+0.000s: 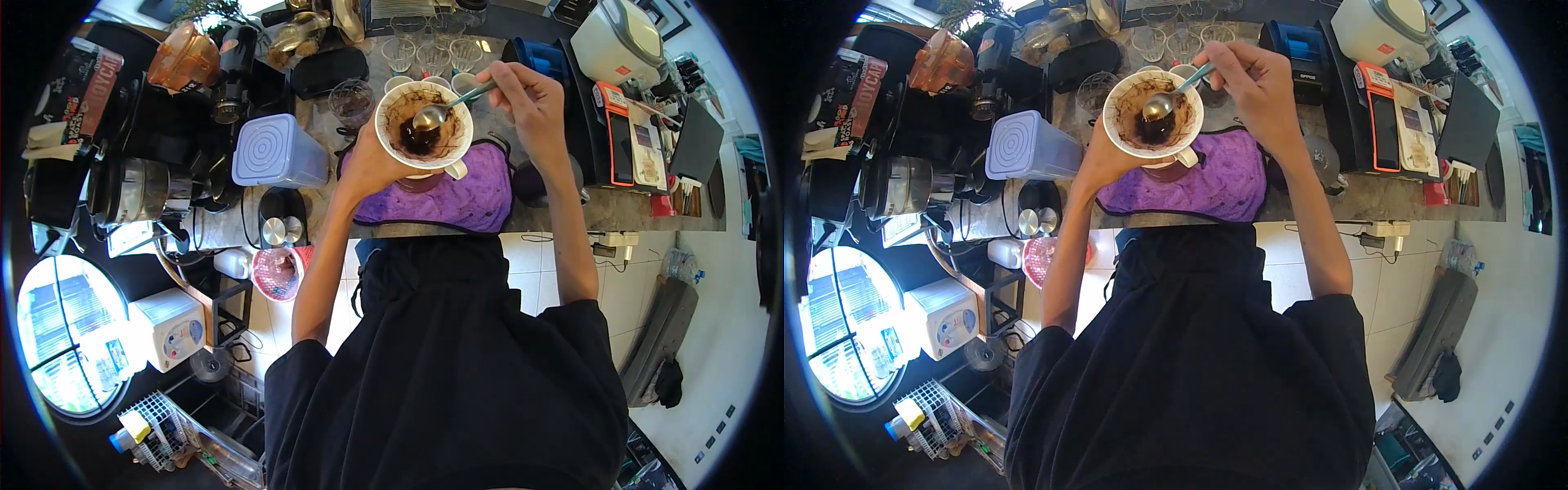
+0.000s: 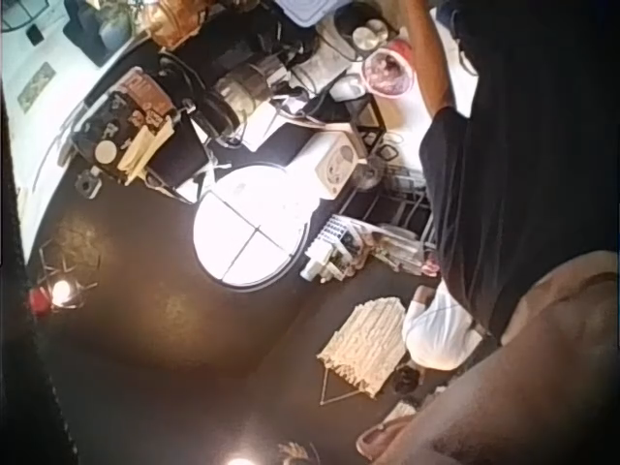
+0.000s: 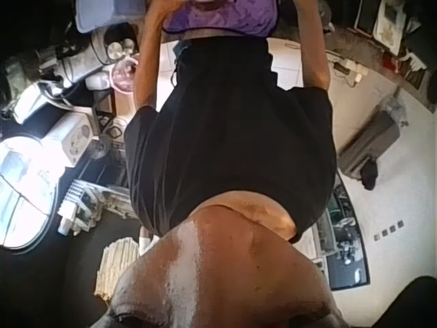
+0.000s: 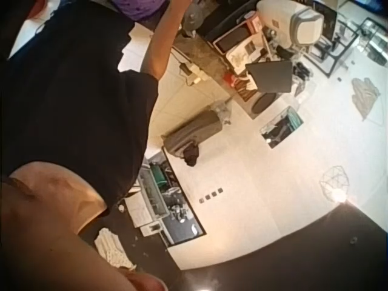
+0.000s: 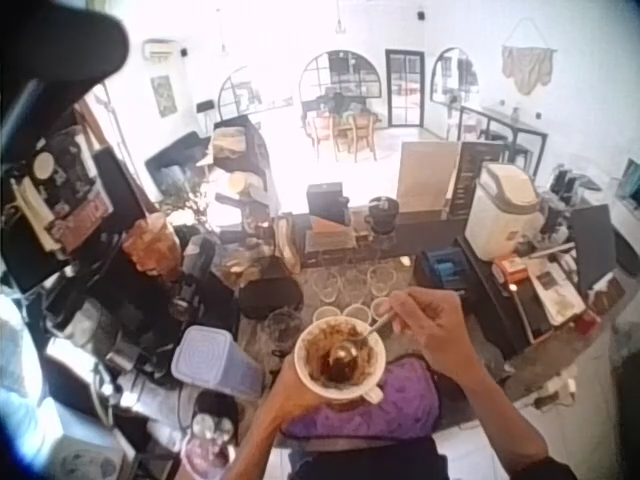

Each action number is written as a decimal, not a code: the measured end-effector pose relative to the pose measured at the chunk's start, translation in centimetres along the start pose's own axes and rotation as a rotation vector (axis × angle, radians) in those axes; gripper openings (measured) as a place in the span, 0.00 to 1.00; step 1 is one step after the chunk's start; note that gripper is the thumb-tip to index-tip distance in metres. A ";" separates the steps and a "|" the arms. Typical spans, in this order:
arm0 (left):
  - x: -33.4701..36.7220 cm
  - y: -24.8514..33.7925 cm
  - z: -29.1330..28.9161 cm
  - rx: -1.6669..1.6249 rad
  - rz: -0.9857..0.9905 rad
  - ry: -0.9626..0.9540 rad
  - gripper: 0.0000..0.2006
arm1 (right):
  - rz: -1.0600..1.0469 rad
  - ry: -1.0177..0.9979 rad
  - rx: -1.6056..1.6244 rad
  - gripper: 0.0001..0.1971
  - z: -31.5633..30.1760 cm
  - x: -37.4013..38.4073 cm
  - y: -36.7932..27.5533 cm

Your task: Stirring coffee grounds and water in a pour-over filter with a spoon.

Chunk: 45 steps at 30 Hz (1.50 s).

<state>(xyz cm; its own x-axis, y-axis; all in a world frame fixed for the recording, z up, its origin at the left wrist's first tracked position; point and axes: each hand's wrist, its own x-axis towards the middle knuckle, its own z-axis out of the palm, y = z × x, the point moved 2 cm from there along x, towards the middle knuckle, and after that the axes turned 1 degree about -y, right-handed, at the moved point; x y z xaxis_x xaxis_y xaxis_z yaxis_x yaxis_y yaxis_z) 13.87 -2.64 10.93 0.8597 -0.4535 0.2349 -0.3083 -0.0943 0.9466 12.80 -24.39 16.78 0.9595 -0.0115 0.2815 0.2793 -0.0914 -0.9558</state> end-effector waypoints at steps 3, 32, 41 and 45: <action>0.1 -0.5 0.2 -0.082 0.002 -0.008 0.47 | -0.056 0.029 -0.067 0.13 -0.2 -0.1 -0.4; 0.1 -1.8 0.5 -0.056 -0.041 -0.005 0.48 | 0.036 -0.040 -0.170 0.14 1.1 -0.7 3.5; -0.2 -0.8 0.2 -0.037 -0.005 0.016 0.48 | -0.031 0.025 -0.050 0.15 0.3 -0.3 0.5; -0.3 -1.3 0.2 0.011 -0.006 0.002 0.48 | 0.007 0.060 -0.181 0.13 1.0 -1.1 2.2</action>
<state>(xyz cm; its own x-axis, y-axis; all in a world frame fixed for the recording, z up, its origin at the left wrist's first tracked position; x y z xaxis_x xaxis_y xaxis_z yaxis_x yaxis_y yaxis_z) 13.93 -2.61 9.58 0.8623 -0.4515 0.2292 -0.3072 -0.1066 0.9457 12.43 -23.56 14.26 0.9560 -0.0715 0.2845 0.2563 -0.2686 -0.9285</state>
